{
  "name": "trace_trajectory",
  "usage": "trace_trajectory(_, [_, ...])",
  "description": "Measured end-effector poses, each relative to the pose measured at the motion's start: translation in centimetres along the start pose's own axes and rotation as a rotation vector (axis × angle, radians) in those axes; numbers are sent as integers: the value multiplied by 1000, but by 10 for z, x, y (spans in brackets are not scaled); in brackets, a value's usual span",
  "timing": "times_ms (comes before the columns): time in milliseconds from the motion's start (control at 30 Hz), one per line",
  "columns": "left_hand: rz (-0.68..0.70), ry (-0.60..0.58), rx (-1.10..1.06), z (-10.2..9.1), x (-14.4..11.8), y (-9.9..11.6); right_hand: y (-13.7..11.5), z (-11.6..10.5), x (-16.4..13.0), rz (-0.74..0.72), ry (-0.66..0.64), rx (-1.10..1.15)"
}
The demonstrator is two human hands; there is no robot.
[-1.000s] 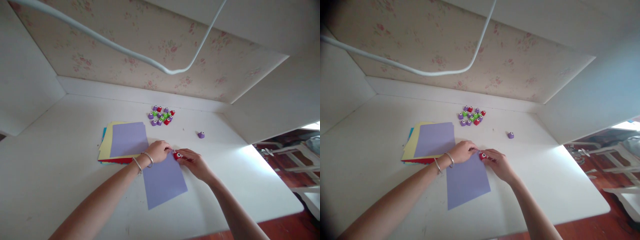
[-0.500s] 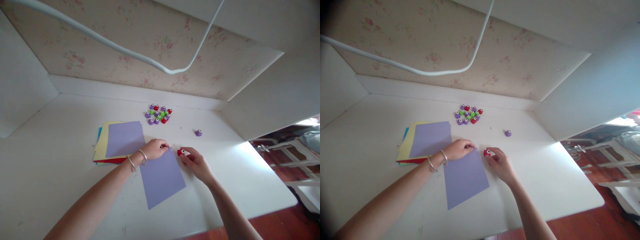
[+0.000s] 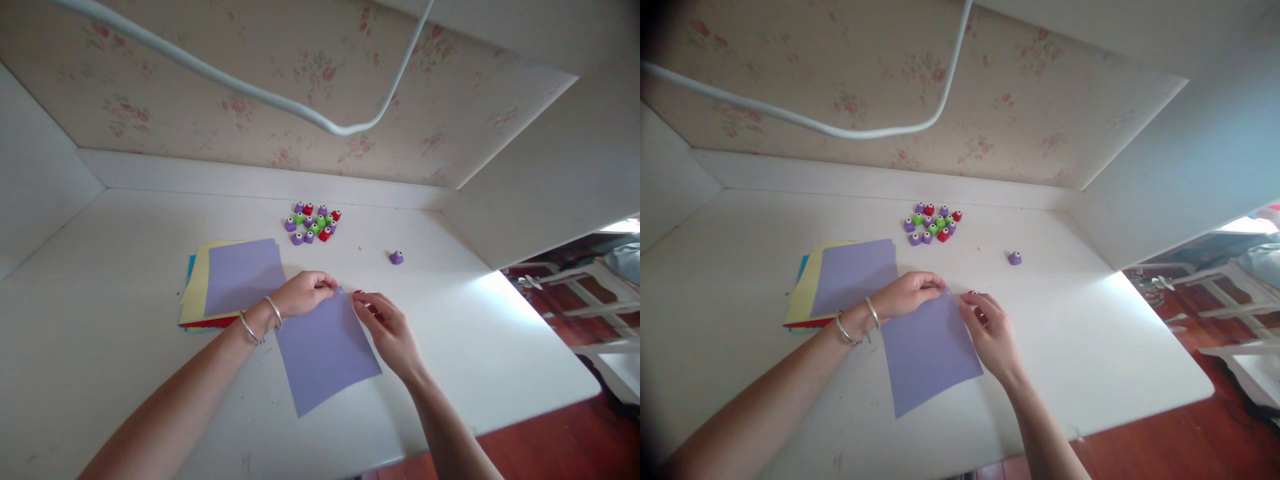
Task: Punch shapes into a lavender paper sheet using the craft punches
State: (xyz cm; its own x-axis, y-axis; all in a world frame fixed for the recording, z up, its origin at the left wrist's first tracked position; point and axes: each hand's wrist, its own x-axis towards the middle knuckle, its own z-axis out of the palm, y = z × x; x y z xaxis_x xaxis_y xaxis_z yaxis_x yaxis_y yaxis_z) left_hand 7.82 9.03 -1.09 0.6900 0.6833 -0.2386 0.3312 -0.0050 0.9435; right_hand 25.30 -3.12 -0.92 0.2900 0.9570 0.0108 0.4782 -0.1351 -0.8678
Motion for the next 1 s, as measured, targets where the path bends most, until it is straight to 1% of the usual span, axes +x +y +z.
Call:
trace_trajectory(67, [-5, 0, -8, 1, 0, 2, -2, 4, -2, 109, -85, 138])
trace_trajectory(167, [-4, -11, -24, 1, -1, 4, -1, 6, -3, 245, -129, 344])
trace_trajectory(300, [8, -29, -46, 2, -4, 10, 0, 7, -3, 326, -184, 541])
trace_trajectory(500, [22, -29, -54, 2, -8, 21, -8, 3, -4, 478, -226, 818])
trace_trajectory(600, [21, -37, -56, 3, -9, 23, -9, 3, -4, 500, -247, 868])
trace_trajectory(1000, [42, -60, -17, 4, -9, 20, -5, 3, -5, 459, -332, 945])
